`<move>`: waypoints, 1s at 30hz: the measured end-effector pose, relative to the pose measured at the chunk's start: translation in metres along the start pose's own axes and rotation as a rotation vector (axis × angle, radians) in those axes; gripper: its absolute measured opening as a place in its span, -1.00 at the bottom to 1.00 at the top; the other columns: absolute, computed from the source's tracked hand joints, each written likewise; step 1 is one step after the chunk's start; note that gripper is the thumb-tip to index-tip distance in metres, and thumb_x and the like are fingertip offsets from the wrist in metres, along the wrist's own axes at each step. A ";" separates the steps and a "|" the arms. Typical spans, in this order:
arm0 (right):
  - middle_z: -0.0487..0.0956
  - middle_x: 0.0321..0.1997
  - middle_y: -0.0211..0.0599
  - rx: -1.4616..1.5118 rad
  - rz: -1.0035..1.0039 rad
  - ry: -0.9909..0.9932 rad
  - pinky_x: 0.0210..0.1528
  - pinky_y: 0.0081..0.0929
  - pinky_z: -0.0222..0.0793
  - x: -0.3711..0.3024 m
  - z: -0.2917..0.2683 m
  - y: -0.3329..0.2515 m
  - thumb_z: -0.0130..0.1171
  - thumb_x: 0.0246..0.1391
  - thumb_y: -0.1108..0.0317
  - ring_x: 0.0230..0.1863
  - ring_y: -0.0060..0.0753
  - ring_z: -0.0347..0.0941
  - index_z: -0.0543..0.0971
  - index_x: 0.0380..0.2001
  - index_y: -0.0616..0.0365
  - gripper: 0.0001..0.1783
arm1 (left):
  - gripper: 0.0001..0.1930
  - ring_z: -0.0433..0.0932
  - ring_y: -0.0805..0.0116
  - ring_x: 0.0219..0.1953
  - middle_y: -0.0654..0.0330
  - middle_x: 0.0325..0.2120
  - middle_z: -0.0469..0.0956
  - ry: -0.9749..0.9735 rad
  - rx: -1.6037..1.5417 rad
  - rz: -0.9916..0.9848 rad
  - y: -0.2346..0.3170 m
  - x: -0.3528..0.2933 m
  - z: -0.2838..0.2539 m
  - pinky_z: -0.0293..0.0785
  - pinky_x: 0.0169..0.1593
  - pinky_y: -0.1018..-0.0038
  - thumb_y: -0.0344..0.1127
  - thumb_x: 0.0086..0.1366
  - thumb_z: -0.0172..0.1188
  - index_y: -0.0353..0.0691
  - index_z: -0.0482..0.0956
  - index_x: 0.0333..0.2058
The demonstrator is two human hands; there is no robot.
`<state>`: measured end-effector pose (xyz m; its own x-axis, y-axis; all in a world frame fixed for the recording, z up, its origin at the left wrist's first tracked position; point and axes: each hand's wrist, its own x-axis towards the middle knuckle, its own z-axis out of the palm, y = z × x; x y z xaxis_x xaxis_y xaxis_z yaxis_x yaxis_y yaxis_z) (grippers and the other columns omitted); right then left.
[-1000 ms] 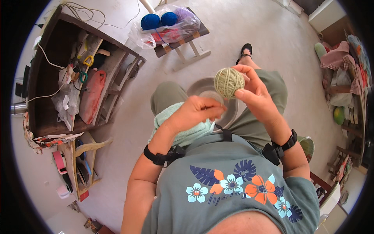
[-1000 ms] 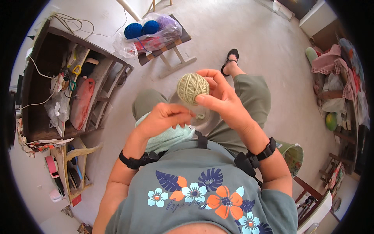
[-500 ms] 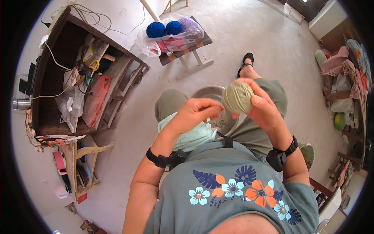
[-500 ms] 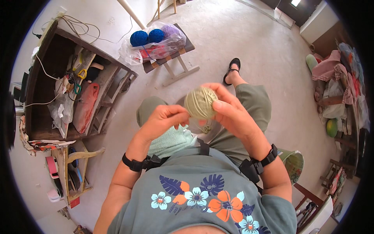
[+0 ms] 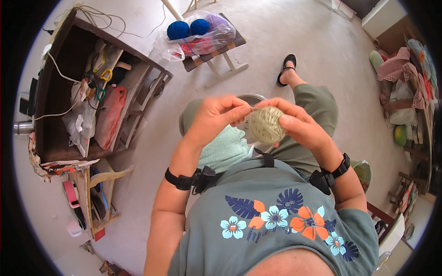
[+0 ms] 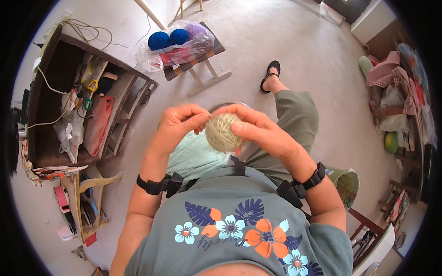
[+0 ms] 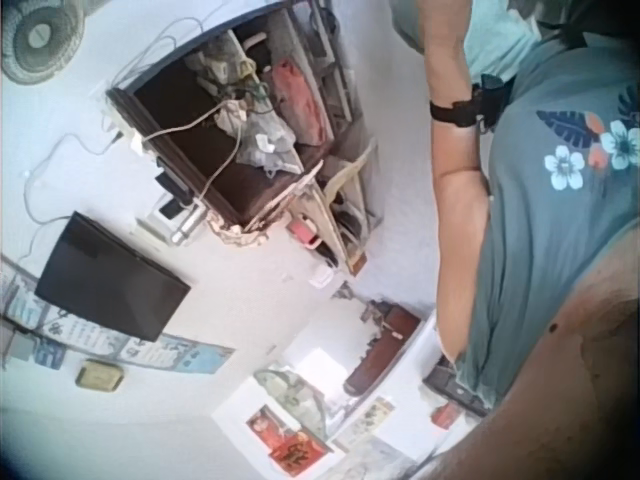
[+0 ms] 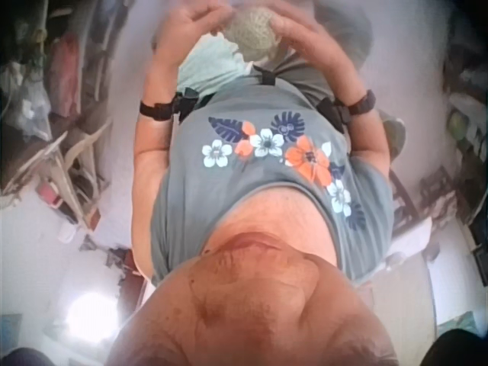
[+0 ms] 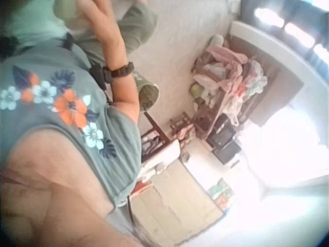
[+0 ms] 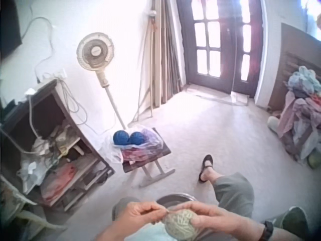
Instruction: The person winds yarn onto a growing ball by hand, rotating the ball and wrapping the thread around it.
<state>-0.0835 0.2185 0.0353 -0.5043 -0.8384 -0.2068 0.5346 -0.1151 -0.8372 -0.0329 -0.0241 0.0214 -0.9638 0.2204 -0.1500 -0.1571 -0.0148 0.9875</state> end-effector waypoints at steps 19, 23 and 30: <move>0.54 -0.01 -0.41 -0.124 0.016 0.035 0.11 -0.53 0.34 0.002 -0.003 0.004 0.28 0.14 0.25 0.04 -0.58 0.44 0.38 0.19 0.16 -0.42 | -0.88 0.50 0.63 -0.37 0.32 -0.44 0.59 -0.012 0.002 0.057 0.001 0.004 0.002 0.42 -0.28 0.68 -0.38 0.30 0.24 -0.32 0.64 -0.26; 0.49 0.07 -0.37 -0.023 -0.187 0.107 0.18 -0.44 0.30 0.005 -0.001 0.003 0.28 0.13 0.26 0.09 -0.51 0.42 0.27 0.23 0.17 -0.34 | -0.85 0.51 0.62 -0.38 0.33 -0.44 0.60 0.023 -0.027 -0.146 -0.015 -0.003 0.012 0.42 -0.29 0.65 -0.35 0.34 0.20 -0.29 0.66 -0.23; 0.50 -0.01 -0.37 -0.311 -0.218 0.239 0.08 -0.53 0.36 0.015 -0.011 0.018 0.32 0.08 0.30 0.01 -0.55 0.44 0.28 0.19 0.14 -0.34 | -0.85 0.49 0.61 -0.37 0.32 -0.44 0.58 -0.280 0.134 -0.073 0.017 -0.013 0.021 0.43 -0.28 0.59 -0.36 0.33 0.21 -0.30 0.65 -0.21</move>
<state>-0.0889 0.2095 0.0117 -0.7446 -0.6614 -0.0894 0.1879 -0.0792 -0.9790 -0.0190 -0.0070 0.0407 -0.8511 0.4768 -0.2199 -0.1758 0.1358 0.9750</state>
